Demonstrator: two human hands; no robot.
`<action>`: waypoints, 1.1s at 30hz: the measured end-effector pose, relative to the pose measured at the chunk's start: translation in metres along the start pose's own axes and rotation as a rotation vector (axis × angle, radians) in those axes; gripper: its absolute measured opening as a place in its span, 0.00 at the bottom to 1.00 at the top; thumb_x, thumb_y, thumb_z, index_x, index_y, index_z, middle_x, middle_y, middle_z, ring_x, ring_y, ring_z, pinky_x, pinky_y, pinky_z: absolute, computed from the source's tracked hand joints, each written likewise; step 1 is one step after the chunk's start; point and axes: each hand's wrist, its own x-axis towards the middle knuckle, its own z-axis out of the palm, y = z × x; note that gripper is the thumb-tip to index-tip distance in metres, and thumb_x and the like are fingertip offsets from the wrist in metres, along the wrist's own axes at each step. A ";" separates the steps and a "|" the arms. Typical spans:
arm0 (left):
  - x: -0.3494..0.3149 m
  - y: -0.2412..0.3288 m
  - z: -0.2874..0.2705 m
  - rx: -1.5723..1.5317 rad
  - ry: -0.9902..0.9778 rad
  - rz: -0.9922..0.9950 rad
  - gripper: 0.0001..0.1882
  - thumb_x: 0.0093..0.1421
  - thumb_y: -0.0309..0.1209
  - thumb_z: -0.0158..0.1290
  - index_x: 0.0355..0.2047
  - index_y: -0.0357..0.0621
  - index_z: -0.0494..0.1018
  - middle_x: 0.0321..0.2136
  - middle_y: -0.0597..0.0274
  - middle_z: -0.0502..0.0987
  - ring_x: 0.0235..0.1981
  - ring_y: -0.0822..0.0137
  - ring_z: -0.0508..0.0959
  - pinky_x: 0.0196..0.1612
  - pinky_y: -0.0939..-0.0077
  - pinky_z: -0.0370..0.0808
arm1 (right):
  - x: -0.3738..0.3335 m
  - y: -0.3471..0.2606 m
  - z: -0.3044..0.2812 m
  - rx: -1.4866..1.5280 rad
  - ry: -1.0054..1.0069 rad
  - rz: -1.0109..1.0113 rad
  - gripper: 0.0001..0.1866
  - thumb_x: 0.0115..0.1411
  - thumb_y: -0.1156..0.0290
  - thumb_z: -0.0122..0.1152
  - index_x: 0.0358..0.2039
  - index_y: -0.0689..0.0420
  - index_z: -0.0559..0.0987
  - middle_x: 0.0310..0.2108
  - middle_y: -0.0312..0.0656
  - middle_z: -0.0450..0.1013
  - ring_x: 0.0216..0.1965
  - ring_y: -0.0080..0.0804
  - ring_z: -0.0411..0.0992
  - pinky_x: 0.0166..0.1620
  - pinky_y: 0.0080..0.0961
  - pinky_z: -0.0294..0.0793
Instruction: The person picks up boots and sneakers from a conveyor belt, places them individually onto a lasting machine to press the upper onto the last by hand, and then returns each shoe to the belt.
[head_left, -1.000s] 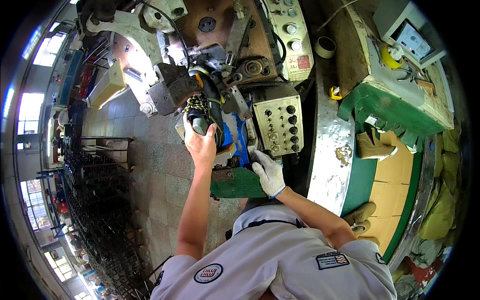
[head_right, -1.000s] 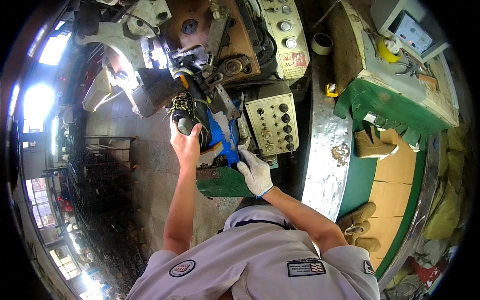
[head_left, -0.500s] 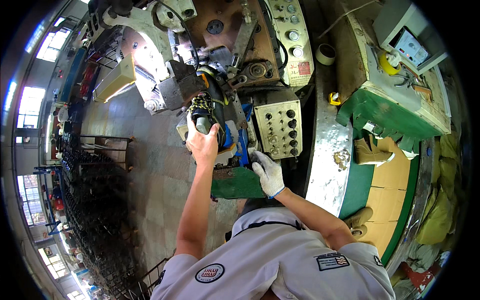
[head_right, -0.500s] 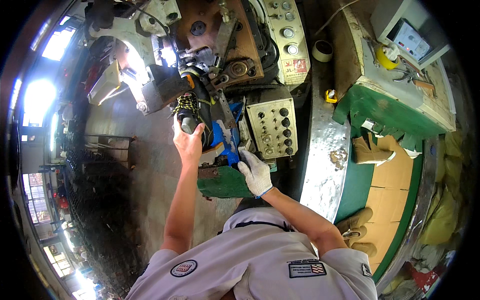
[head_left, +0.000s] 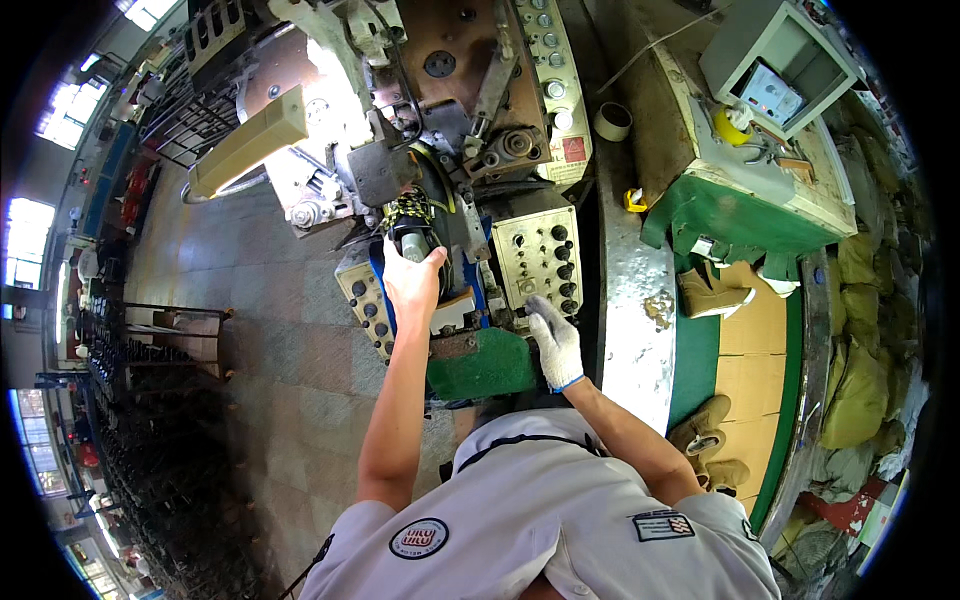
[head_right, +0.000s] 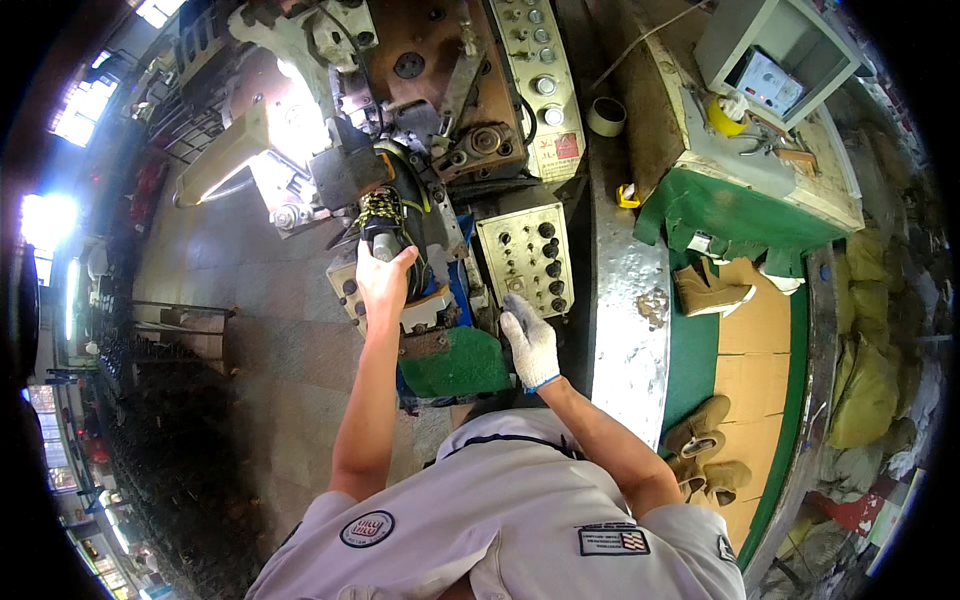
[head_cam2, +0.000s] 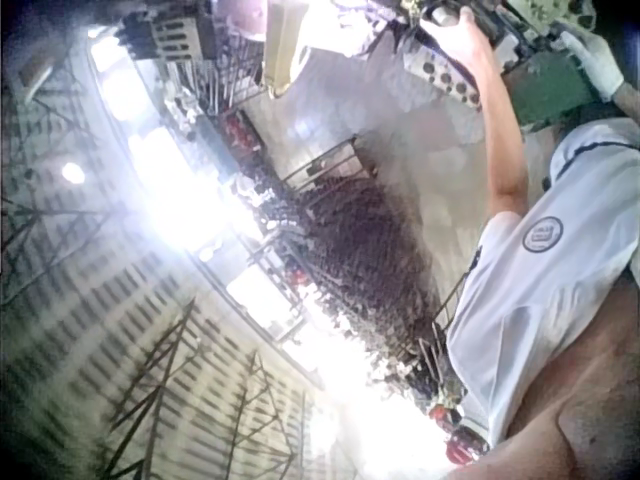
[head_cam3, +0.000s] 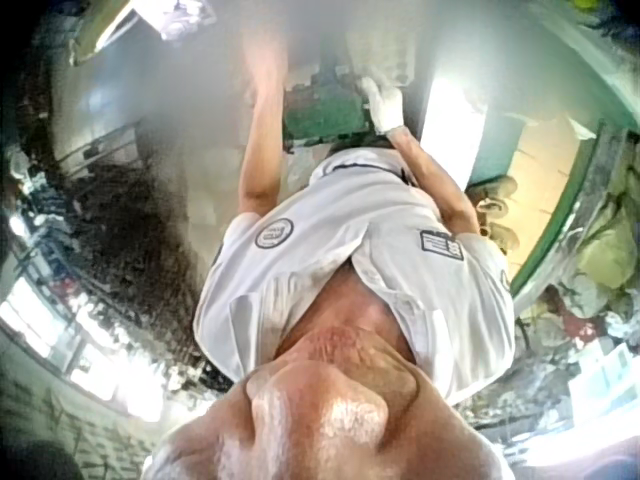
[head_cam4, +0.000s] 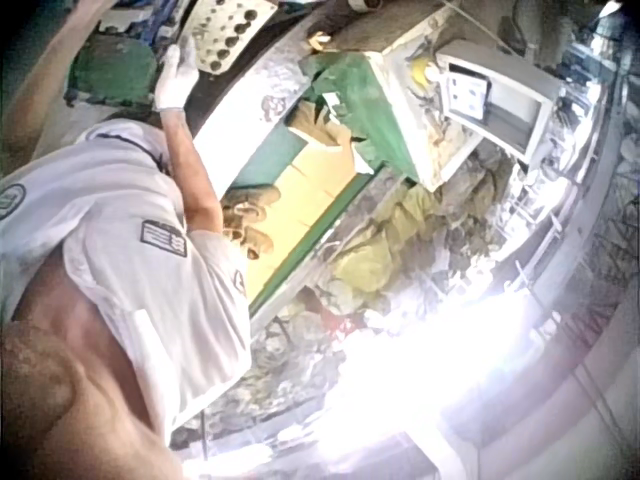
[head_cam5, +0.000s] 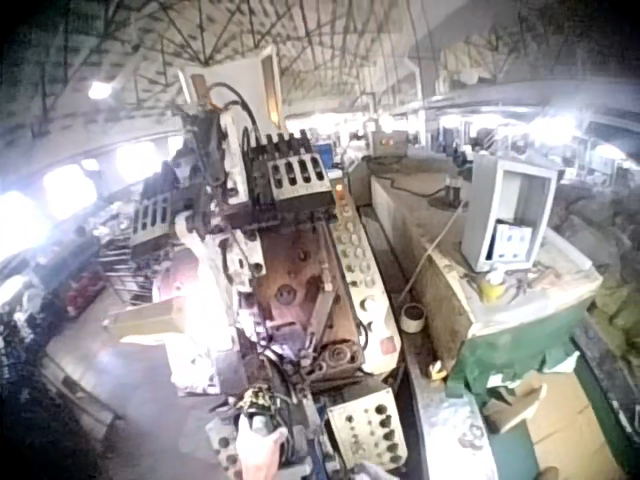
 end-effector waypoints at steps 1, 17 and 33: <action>0.001 0.000 0.001 -0.032 -0.006 0.017 0.37 0.51 0.30 0.68 0.61 0.40 0.67 0.48 0.48 0.81 0.49 0.49 0.80 0.56 0.60 0.73 | 0.001 0.002 -0.001 0.031 0.024 -0.003 0.29 0.72 0.62 0.57 0.64 0.71 0.68 0.61 0.56 0.73 0.62 0.39 0.72 0.65 0.30 0.68; -0.088 -0.005 -0.042 -1.164 -0.661 -0.129 0.27 0.50 0.24 0.65 0.51 0.28 0.73 0.41 0.53 0.82 0.38 0.61 0.83 0.43 0.66 0.80 | 0.046 -0.067 0.021 0.926 -0.298 0.131 0.46 0.71 0.37 0.45 0.72 0.67 0.58 0.69 0.57 0.63 0.67 0.48 0.66 0.68 0.43 0.64; -0.110 -0.020 -0.018 -0.463 -0.734 0.043 0.35 0.66 0.53 0.58 0.60 0.36 0.74 0.53 0.51 0.81 0.53 0.59 0.81 0.54 0.62 0.76 | 0.010 -0.121 -0.024 1.097 -0.184 -0.083 0.39 0.59 0.52 0.65 0.64 0.63 0.70 0.53 0.57 0.77 0.48 0.50 0.81 0.53 0.45 0.83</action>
